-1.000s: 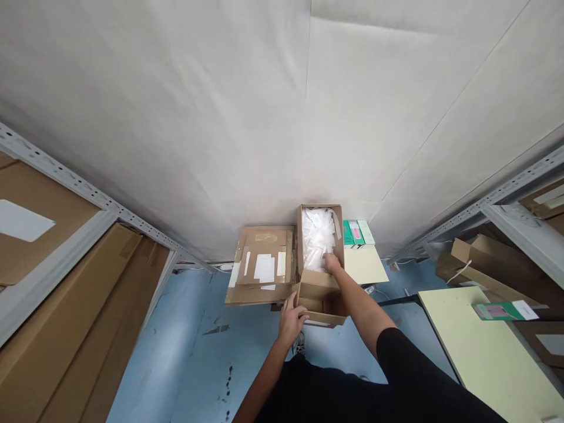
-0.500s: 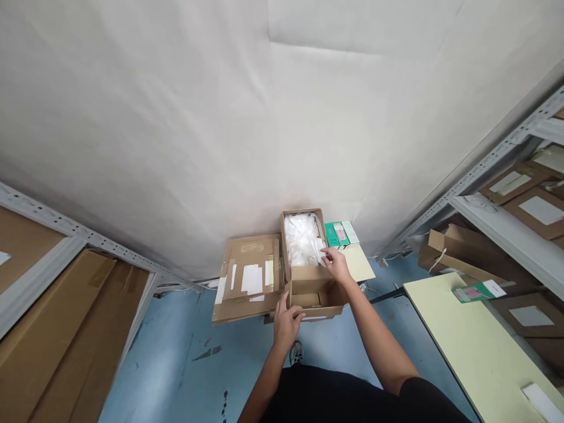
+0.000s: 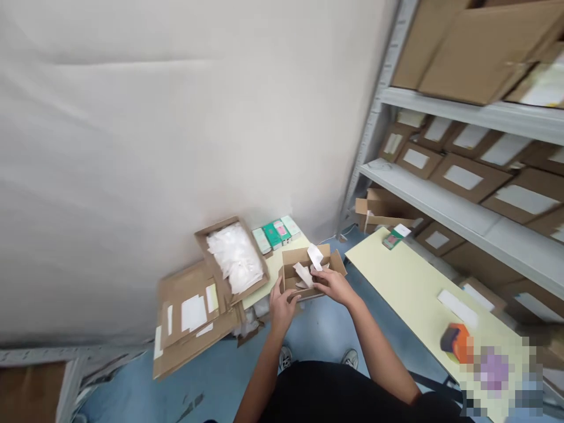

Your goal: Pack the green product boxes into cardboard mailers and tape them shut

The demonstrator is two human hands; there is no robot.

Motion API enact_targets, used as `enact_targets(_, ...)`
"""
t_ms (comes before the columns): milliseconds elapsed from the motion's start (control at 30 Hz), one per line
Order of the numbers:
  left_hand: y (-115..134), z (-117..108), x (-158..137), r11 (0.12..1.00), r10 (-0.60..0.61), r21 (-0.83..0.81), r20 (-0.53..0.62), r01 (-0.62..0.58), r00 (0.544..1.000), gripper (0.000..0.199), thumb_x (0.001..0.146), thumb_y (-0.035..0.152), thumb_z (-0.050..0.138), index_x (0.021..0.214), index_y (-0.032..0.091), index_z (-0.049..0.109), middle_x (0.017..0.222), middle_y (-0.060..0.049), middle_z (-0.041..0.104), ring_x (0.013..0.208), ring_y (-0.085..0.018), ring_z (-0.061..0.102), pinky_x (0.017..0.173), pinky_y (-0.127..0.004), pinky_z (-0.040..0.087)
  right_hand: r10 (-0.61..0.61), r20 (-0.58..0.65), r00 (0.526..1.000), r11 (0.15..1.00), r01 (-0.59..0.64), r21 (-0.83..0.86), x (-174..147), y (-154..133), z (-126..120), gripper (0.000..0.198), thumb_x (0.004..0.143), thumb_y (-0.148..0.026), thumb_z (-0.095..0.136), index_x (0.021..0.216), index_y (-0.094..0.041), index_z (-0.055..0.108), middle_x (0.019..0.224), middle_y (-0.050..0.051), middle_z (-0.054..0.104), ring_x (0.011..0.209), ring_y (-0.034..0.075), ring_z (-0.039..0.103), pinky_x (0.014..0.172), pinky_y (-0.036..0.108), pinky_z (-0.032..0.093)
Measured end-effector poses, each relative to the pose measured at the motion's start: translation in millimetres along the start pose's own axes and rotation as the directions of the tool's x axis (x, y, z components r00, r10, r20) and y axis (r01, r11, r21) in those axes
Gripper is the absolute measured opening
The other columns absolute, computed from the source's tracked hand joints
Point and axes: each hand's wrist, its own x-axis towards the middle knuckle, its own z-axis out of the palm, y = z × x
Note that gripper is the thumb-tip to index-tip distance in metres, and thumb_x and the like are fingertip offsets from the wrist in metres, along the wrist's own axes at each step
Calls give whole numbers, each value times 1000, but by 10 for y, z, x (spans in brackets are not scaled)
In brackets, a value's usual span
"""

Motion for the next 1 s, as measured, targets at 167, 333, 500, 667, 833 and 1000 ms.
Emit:
enact_targets(167, 645, 774, 165, 991, 131, -25, 60, -130, 990, 10, 86, 26, 74, 92, 24, 81, 160, -7, 45, 145, -37, 47, 120, -54, 41, 122, -104, 987, 992, -123, 5, -738, 600, -764, 30, 92, -34, 70, 121, -29, 77, 119, 6, 78, 109, 27, 73, 96, 36, 55)
enact_targets(333, 1297, 1532, 285, 970, 244, -57, 186, -237, 952, 12, 86, 28, 74, 94, 24, 82, 159, -10, 46, 143, -37, 49, 118, -54, 43, 236, -318, 918, 970, -240, 25, -1482, 1140, -1374, 28, 93, -32, 69, 119, -29, 78, 122, 6, 77, 113, 27, 72, 101, 39, 55)
enact_targets(500, 1880, 2213, 354, 933, 359, -161, 332, -323, 872, 14, 87, 27, 71, 96, 25, 81, 158, -8, 49, 144, -34, 49, 120, -52, 42, 316, -581, 750, 935, -350, 58, -2141, 1618, -1697, 41, 92, -30, 68, 132, -30, 71, 136, 8, 70, 128, 28, 64, 113, 46, 50)
enact_targets(667, 2305, 2831, 473, 890, 452, -285, 459, -355, 765, 15, 87, 26, 69, 96, 25, 81, 161, -7, 47, 146, -33, 48, 121, -49, 42, 426, -701, 572, 869, -473, 143, -2570, 1953, -1824, 50, 92, -33, 67, 142, -29, 63, 150, 9, 59, 140, 29, 54, 119, 51, 44)
enact_targets(833, 2540, 3439, 676, 886, 455, -354, 534, -300, 712, 15, 81, 21, 73, 93, 22, 82, 163, -9, 44, 148, -34, 45, 123, -51, 39, 530, -711, 462, 793, -567, 223, -2760, 2191, -1919, 53, 92, -36, 67, 144, -29, 61, 154, 10, 56, 144, 30, 51, 119, 51, 44)
enact_targets(1000, 2595, 3980, 1040, 873, 474, -430, 630, -232, 616, 14, 76, 18, 76, 88, 23, 82, 162, -7, 46, 146, -34, 49, 120, -51, 43, 561, -737, 378, 751, -606, 262, -2575, 2427, -2036, 51, 91, -32, 66, 142, -28, 62, 151, 11, 59, 141, 29, 55, 118, 50, 46)
